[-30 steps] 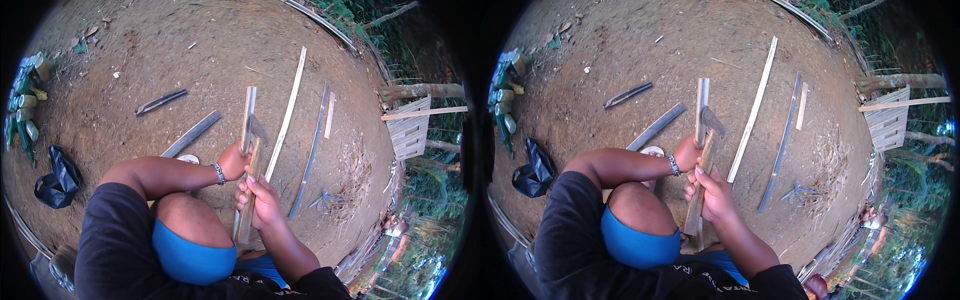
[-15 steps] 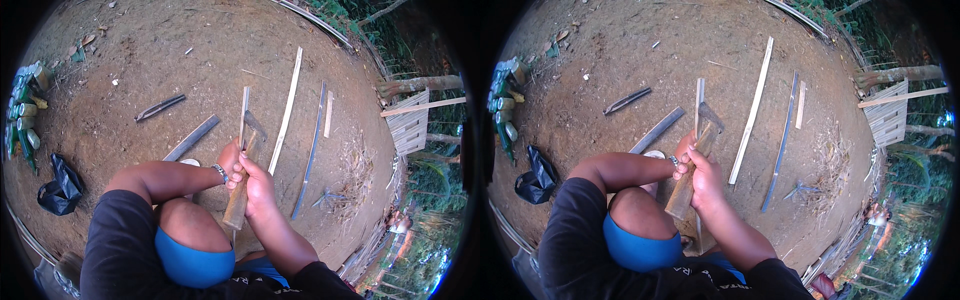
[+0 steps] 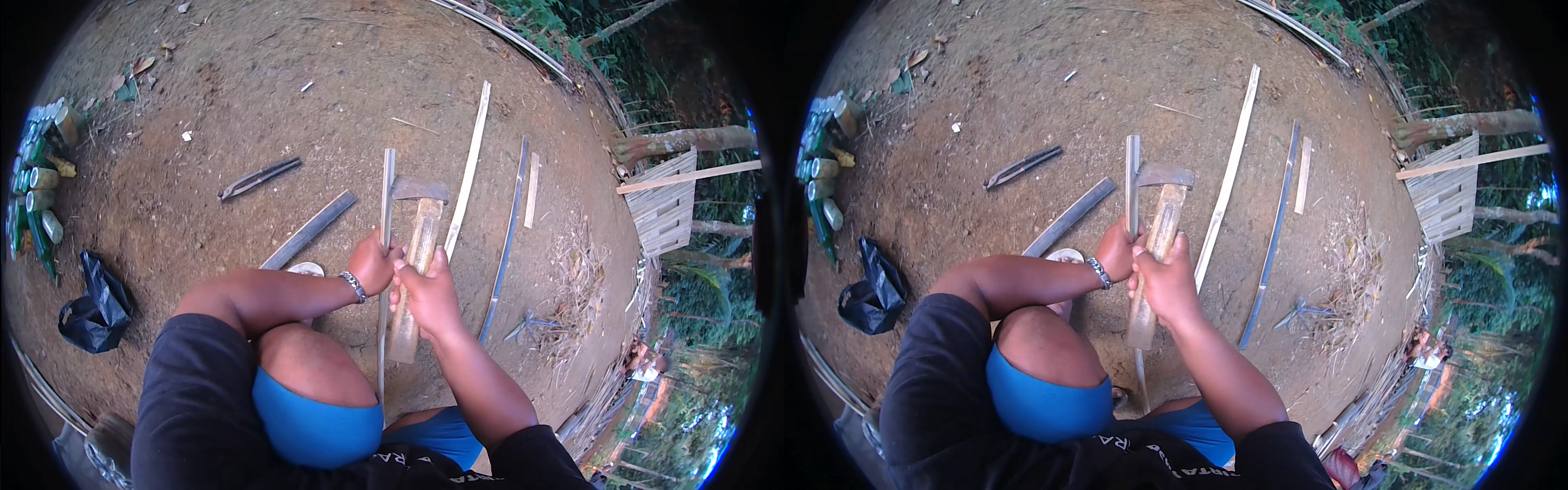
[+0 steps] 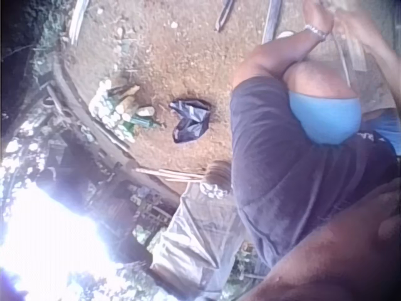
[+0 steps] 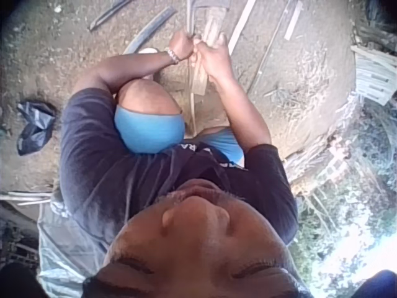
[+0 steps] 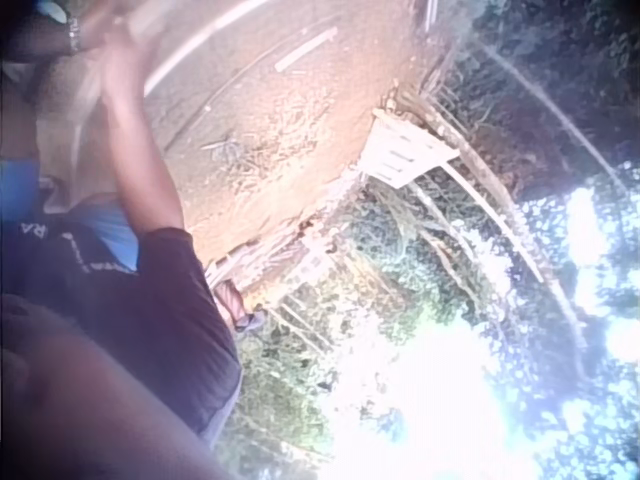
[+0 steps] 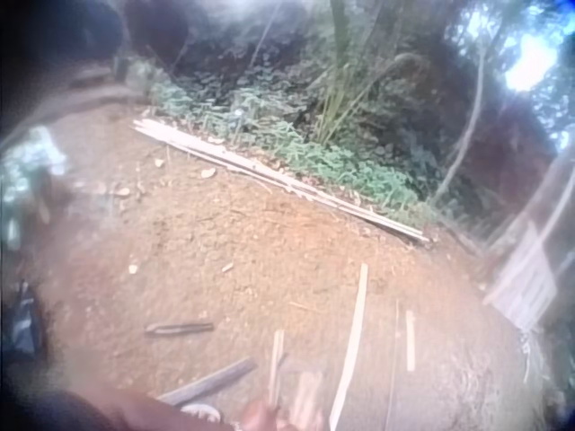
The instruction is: The person aligns bamboo strips on the ground using a square ruler and hammers nails into the joints to construct a frame. They use a hammer to drive nails and pliers to adjust or cut pieces of wire.
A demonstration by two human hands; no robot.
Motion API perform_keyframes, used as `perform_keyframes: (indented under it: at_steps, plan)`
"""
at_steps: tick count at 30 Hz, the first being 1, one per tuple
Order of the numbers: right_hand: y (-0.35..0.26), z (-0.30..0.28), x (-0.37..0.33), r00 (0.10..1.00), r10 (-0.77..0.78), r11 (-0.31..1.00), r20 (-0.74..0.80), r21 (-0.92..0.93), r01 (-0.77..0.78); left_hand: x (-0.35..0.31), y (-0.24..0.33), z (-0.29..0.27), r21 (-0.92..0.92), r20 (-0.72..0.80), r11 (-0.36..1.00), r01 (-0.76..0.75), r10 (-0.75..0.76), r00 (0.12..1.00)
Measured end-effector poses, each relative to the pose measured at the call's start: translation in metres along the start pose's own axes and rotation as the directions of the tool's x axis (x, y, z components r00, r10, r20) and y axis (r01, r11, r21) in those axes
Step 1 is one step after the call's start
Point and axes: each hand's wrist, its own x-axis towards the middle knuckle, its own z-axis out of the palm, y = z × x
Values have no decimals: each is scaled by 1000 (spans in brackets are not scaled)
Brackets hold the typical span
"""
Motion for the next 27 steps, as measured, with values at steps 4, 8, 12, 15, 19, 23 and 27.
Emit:
perform_keyframes:
  at_steps: [4, 8, 12, 15, 19, 23, 27]
  plan:
    - [2, -7, -4, 997, -25, 983, -78, 177, 39, 2, 6, -11, 13, 83, 998, 65, -65, 994]
    - [39, -43, -9, 997, 66, 872, 27, 485, -71, 2, 12, -10, -167, 192, 976, 142, -109, 975]
    - [48, -65, -12, 945, 46, 945, 323, 294, -146, 4, 2, -13, -358, 295, 915, 186, -78, 952]
    - [51, -61, -19, 956, -153, 968, 250, 234, 93, 6, 5, -12, -450, 367, 845, 289, -120, 922]
    - [52, -76, -10, 983, -133, 989, 127, -48, 140, 6, 25, -14, -461, 363, 821, 337, -172, 916]
    - [62, -70, -7, 984, -174, 976, -42, -142, 167, 20, 40, -17, -700, 323, 612, 367, -187, 928]
    - [72, -76, -8, 957, -188, 982, -219, -63, 179, 42, 85, -34, -801, 212, 572, 180, -10, 977]
